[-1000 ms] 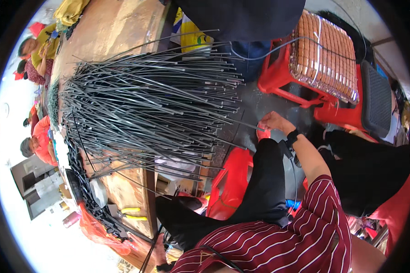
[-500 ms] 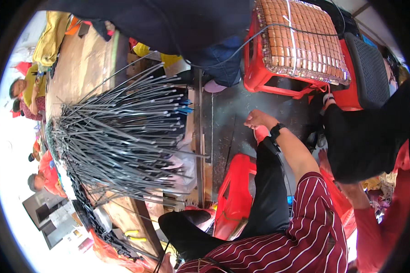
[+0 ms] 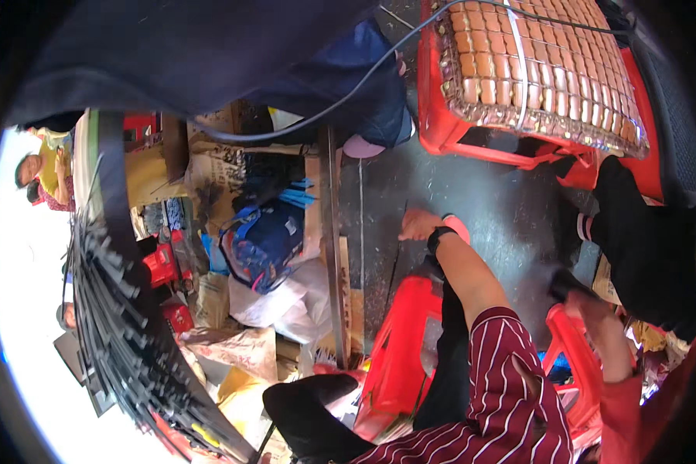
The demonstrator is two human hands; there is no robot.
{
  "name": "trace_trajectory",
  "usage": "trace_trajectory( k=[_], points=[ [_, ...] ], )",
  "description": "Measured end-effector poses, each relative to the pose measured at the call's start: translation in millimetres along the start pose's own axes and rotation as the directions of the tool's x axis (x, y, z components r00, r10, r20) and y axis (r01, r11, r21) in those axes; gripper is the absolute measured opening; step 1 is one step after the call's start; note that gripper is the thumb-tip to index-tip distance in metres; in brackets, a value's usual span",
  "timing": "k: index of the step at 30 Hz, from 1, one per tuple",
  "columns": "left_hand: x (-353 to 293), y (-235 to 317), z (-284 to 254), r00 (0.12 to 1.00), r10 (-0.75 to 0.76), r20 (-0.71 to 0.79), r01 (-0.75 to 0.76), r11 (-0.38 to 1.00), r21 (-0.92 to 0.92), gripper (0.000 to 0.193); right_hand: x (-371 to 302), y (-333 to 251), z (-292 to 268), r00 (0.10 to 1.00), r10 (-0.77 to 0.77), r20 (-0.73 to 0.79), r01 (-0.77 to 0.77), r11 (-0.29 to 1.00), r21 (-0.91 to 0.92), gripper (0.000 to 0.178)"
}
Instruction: Assembling umbrella ribs by attaching plastic connectors and securing them with metal wire using pliers.
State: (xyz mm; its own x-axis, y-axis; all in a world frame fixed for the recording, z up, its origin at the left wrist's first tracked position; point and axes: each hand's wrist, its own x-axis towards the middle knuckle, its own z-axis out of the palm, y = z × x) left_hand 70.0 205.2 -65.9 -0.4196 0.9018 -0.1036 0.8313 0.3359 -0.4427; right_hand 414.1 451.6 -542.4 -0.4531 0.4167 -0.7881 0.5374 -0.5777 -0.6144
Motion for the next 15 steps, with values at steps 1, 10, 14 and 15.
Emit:
trace_trajectory(
  k=[1, 10, 14, 15],
  points=[
    [3, 7, 2, 1.000, -0.008, 0.001, 0.008, 1.000, 0.004, 0.084, 0, -5, -1, 0.998, -0.042, 0.052, 0.046, 0.995, -0.090, 0.028],
    [7, 25, -2, 0.990, -0.046, 0.131, 0.031, 0.993, 0.115, 0.074, 63, 62, 38, 0.928, -0.349, -0.131, 0.252, 0.846, -0.470, 0.030],
    [12, 30, -3, 0.978, -0.072, 0.194, 0.040, 0.985, 0.165, 0.070, 84, 89, 70, 0.905, -0.373, -0.204, 0.277, 0.882, -0.382, 0.040],
    [13, 31, -3, 0.975, -0.079, 0.209, 0.042, 0.983, 0.177, 0.069, 90, 92, 78, 0.935, -0.296, -0.197, 0.193, 0.888, -0.417, 0.040]
  ],
)
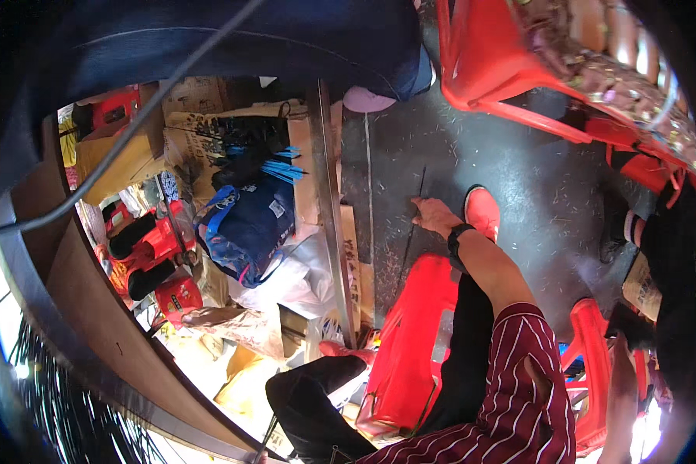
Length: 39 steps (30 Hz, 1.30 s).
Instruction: Assembling umbrella ribs by attaching plastic connectors and securing them with metal wire using pliers.
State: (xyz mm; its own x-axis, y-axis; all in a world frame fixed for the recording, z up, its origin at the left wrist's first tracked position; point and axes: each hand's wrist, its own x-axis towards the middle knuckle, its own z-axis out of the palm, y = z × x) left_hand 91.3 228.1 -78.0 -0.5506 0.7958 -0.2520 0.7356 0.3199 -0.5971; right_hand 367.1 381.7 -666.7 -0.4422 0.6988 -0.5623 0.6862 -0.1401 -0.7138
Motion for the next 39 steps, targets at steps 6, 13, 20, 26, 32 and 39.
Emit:
trace_trajectory(
  k=[6, 13, 20, 26, 32, 39],
  points=[
    [4, 4, 0, 0.998, -0.028, 0.061, 0.026, 0.999, 0.036, 0.062, 14, -14, 14, 0.962, 0.255, -0.095, -0.259, 0.965, -0.040, 0.024],
    [3, 14, 12, 0.993, -0.062, 0.101, 0.061, 0.998, 0.008, 0.055, 34, -5, 24, 0.886, 0.436, -0.158, -0.429, 0.900, 0.077, 0.019],
    [-1, 13, 12, 0.988, -0.092, 0.120, 0.096, 0.995, -0.021, 0.047, 29, -5, 25, 0.797, 0.568, -0.206, -0.535, 0.822, 0.197, 0.021],
    [-6, 4, 2, 0.984, -0.095, 0.150, 0.100, 0.995, -0.027, 0.042, 27, 15, 10, 0.728, 0.604, -0.326, -0.551, 0.797, 0.247, 0.026],
    [-17, -12, -17, 0.982, -0.082, 0.171, 0.092, 0.994, -0.055, 0.037, 16, 20, -21, 0.706, 0.630, -0.323, -0.417, 0.739, 0.529, 0.031],
    [-57, -55, -24, 0.982, -0.089, 0.167, 0.118, 0.978, -0.170, 0.032, -32, -20, -95, 0.970, 0.179, -0.166, 0.096, 0.348, 0.933, 0.010]
  ],
)
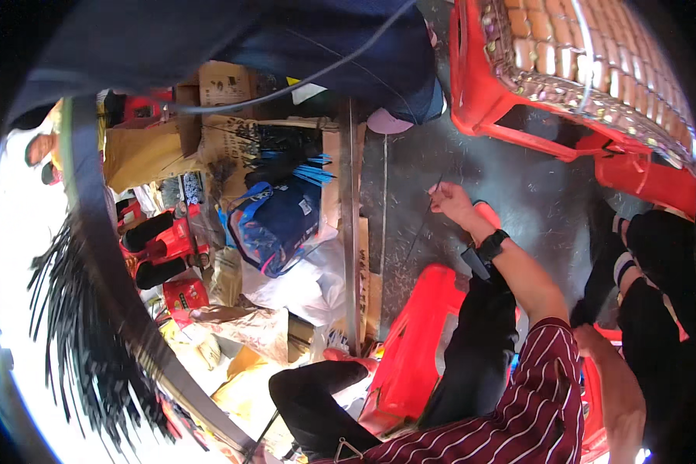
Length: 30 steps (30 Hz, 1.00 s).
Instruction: Assembling umbrella ribs by attaching plastic connectors and securing them with metal wire using pliers.
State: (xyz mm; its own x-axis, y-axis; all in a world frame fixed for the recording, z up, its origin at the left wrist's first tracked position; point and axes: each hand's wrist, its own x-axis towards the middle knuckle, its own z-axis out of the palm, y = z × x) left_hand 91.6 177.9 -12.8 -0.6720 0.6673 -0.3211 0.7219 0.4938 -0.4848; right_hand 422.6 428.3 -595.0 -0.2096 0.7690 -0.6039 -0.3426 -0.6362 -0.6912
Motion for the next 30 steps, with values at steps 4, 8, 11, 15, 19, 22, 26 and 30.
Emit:
trace_trajectory(
  k=[4, 8, 11, 15, 19, 22, 26, 30],
  points=[
    [-14, -27, 14, 1.000, 0.021, 0.013, -0.019, 0.995, -0.103, 0.030, -43, -106, 11, 0.984, -0.108, 0.141, 0.126, 0.983, -0.132, 0.011],
    [-13, -132, 82, 0.993, -0.066, 0.101, 0.111, 0.825, -0.554, 0.089, -81, -184, 29, 0.950, -0.229, 0.213, 0.287, 0.907, -0.307, 0.013],
    [-24, -83, 72, 0.877, 0.373, -0.303, -0.310, -0.042, -0.950, 0.096, -139, -226, 35, 0.914, -0.393, 0.102, 0.406, 0.882, -0.241, 0.014],
    [-21, -104, 102, 0.906, -0.007, -0.423, -0.228, 0.834, -0.503, 0.099, -210, -264, 73, 0.813, -0.575, -0.089, 0.567, 0.818, -0.103, 0.016],
    [-26, -88, 79, 0.908, -0.025, -0.419, -0.156, 0.906, -0.393, 0.109, -270, -291, 116, 0.730, -0.662, -0.166, 0.666, 0.745, -0.044, 0.018],
    [-22, -90, 81, 0.889, -0.005, -0.458, -0.224, 0.868, -0.444, 0.114, -313, -308, 140, 0.712, -0.679, -0.178, 0.682, 0.729, -0.050, 0.020],
    [-19, -93, 77, 0.811, 0.019, -0.585, -0.348, 0.819, -0.456, 0.112, -368, -320, 174, 0.746, -0.646, -0.161, 0.644, 0.761, -0.072, 0.022],
    [-12, -94, 66, 0.759, 0.004, -0.651, -0.408, 0.782, -0.471, 0.116, -383, -320, 192, 0.733, -0.674, -0.088, 0.641, 0.728, -0.242, 0.020]
  ],
)
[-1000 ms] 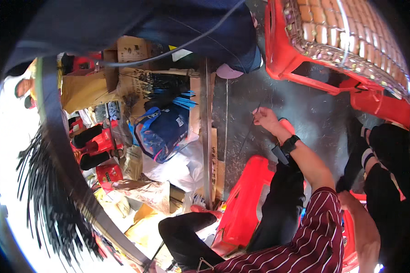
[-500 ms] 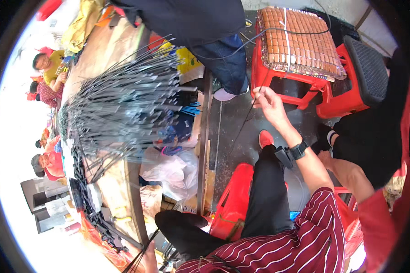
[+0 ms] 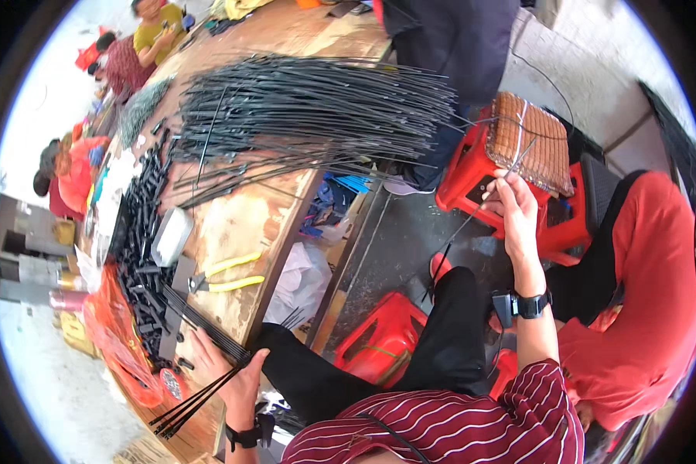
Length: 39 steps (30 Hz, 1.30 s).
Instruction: Assembling umbrella ribs by attaching plastic connectors and securing them with metal wire using pliers.
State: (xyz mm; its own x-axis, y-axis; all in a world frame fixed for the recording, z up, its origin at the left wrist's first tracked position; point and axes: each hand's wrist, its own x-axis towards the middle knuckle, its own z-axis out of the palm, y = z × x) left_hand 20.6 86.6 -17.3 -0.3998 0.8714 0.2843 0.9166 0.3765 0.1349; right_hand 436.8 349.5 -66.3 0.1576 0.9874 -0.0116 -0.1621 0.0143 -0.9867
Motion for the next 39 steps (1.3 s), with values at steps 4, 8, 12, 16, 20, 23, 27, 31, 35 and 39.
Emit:
trace_trajectory(
  k=[4, 8, 12, 16, 20, 23, 27, 31, 35, 39],
  points=[
    [1, 0, -4, 0.995, 0.063, 0.082, -0.071, 0.993, 0.098, 0.102, -2, 18, 31, 0.993, 0.073, 0.091, -0.067, 0.995, -0.068, 0.017],
    [5, 6, -10, 0.991, 0.048, 0.129, -0.063, 0.991, 0.120, 0.092, -9, 18, 48, 0.988, 0.139, 0.070, -0.131, 0.986, -0.104, 0.017],
    [9, 15, -13, 0.981, -0.007, 0.192, -0.016, 0.993, 0.114, 0.093, -16, -9, 45, 1.000, 0.001, -0.023, -0.006, 0.984, -0.178, 0.017],
    [6, 1, -5, 0.991, 0.071, 0.111, -0.075, 0.997, 0.035, 0.091, -18, -42, 28, 0.953, -0.279, -0.121, 0.250, 0.945, -0.211, 0.020],
    [-10, -22, -3, 0.980, 0.190, -0.061, -0.196, 0.975, -0.101, 0.081, -50, -85, 24, 0.911, -0.388, -0.139, 0.349, 0.906, -0.240, 0.028],
    [-5, -15, 4, 0.975, 0.197, -0.106, -0.210, 0.971, -0.118, 0.076, -61, -140, -20, 0.894, -0.446, -0.039, 0.414, 0.857, -0.307, 0.032],
    [-13, -23, 14, 0.969, 0.179, -0.168, -0.191, 0.980, -0.056, 0.074, -65, -215, -1, 0.888, -0.391, 0.242, 0.448, 0.855, -0.263, 0.041],
    [-12, -23, 15, 0.948, 0.224, -0.228, -0.251, 0.963, -0.101, 0.069, -89, -270, 101, 0.773, -0.297, 0.561, 0.494, 0.837, -0.237, 0.044],
    [-16, -41, 17, 0.955, 0.170, -0.242, -0.207, 0.969, -0.136, 0.063, -95, -242, 243, 0.495, -0.072, 0.866, 0.438, 0.881, -0.177, 0.030],
    [-15, -33, 14, 0.950, 0.169, -0.264, -0.226, 0.953, -0.202, 0.060, -88, -209, 307, 0.424, 0.185, 0.887, 0.257, 0.914, -0.313, 0.019]
  ],
)
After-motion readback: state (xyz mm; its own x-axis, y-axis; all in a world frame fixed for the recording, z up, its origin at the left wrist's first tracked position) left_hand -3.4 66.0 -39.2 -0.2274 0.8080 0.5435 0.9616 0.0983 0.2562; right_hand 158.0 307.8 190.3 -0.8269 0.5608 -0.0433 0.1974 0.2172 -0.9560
